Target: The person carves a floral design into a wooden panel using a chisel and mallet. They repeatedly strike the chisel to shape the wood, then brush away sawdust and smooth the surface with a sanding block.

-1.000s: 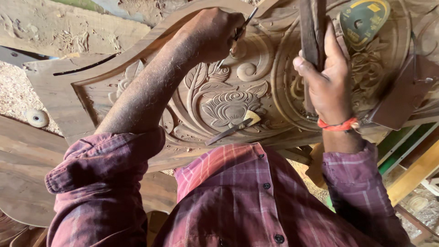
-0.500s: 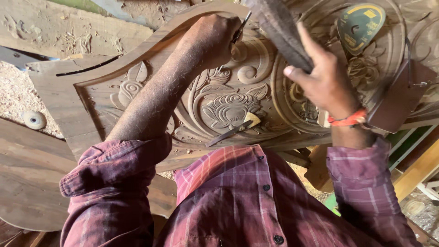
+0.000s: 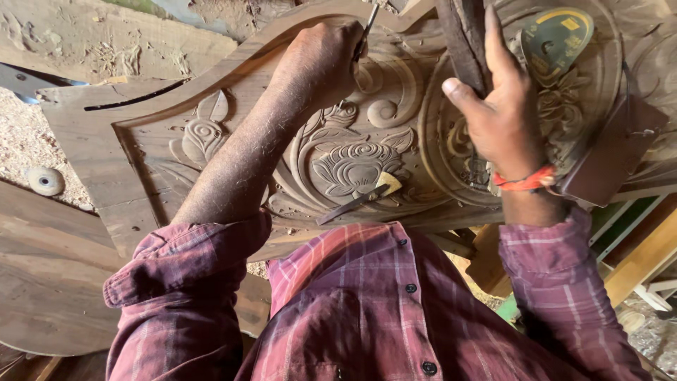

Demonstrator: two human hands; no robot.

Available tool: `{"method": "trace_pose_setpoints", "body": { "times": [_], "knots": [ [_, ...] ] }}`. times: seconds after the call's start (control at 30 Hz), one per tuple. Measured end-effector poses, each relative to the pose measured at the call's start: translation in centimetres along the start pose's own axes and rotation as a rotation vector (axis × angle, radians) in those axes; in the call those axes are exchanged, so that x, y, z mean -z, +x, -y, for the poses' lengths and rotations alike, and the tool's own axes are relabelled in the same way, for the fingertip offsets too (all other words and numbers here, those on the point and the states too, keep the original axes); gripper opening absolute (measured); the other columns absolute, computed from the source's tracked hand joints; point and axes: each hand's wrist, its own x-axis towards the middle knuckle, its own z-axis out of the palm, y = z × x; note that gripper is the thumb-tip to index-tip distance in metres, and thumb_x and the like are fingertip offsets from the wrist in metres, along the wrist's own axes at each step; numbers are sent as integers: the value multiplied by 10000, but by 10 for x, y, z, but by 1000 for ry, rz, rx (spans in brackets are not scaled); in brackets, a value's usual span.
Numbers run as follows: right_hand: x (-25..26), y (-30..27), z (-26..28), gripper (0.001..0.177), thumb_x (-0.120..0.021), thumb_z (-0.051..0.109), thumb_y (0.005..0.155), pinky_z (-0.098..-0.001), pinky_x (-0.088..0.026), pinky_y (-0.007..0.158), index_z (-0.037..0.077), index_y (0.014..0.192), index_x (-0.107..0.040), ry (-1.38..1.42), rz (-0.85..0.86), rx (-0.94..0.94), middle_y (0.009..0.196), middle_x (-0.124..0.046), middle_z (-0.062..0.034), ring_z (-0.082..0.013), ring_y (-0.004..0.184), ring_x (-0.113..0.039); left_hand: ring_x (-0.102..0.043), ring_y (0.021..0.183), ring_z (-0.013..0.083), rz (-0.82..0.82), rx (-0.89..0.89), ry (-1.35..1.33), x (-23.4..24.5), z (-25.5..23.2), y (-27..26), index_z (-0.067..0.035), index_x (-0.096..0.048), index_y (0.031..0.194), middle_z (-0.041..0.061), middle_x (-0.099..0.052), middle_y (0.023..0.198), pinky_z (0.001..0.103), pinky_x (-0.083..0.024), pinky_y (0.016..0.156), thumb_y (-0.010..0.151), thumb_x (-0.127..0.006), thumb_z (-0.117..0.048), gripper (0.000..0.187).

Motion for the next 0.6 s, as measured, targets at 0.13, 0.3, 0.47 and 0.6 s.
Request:
{"method": "trace_pose_setpoints", "body": {
  "times": [0.13, 0.3, 0.47, 0.6],
  "knots": [
    [5, 3, 5, 794, -745, -24, 954, -332, -445, 1141, -27, 1628, -326, -289, 218, -39, 1531, -544, -266, -243, 1395, -550, -738, 666, 267, 84, 83, 74, 5, 0, -3, 4, -597, 1181, 201, -721, 826, 408, -608, 545, 974, -597, -43, 212],
    [2, 2, 14, 692, -673, 18, 1089, -268, -416, 1240, -18, 1648, -267, 92, 80, -21, 1623, -514, -246, -181, 1442, -540, -750, 710, 277, -35, -13, -17, 0, 2, -9, -17, -633, 1137, 185, -740, 849, 412, -606, 595, 975, -610, -33, 164],
    [17, 11, 28, 773, -712, -6, 915, -308, -474, 946, -16, 1598, -349, -335, 228, -81, 1473, -585, -265, -248, 1037, -615, -753, 739, 322, -74, -17, -5, 3, 1, -10, -29, -660, 1098, 196, -743, 836, 450, -598, 653, 920, -636, -27, 180],
    [19, 9, 27, 742, -689, -18, 1000, -307, -507, 1083, -39, 1639, -312, -244, 154, -5, 1514, -632, -239, -229, 1316, -663, -751, 742, 327, -30, 32, -65, 1, -1, -13, -30, -660, 1110, 203, -735, 836, 450, -599, 649, 938, -631, -39, 175]
  ]
}}
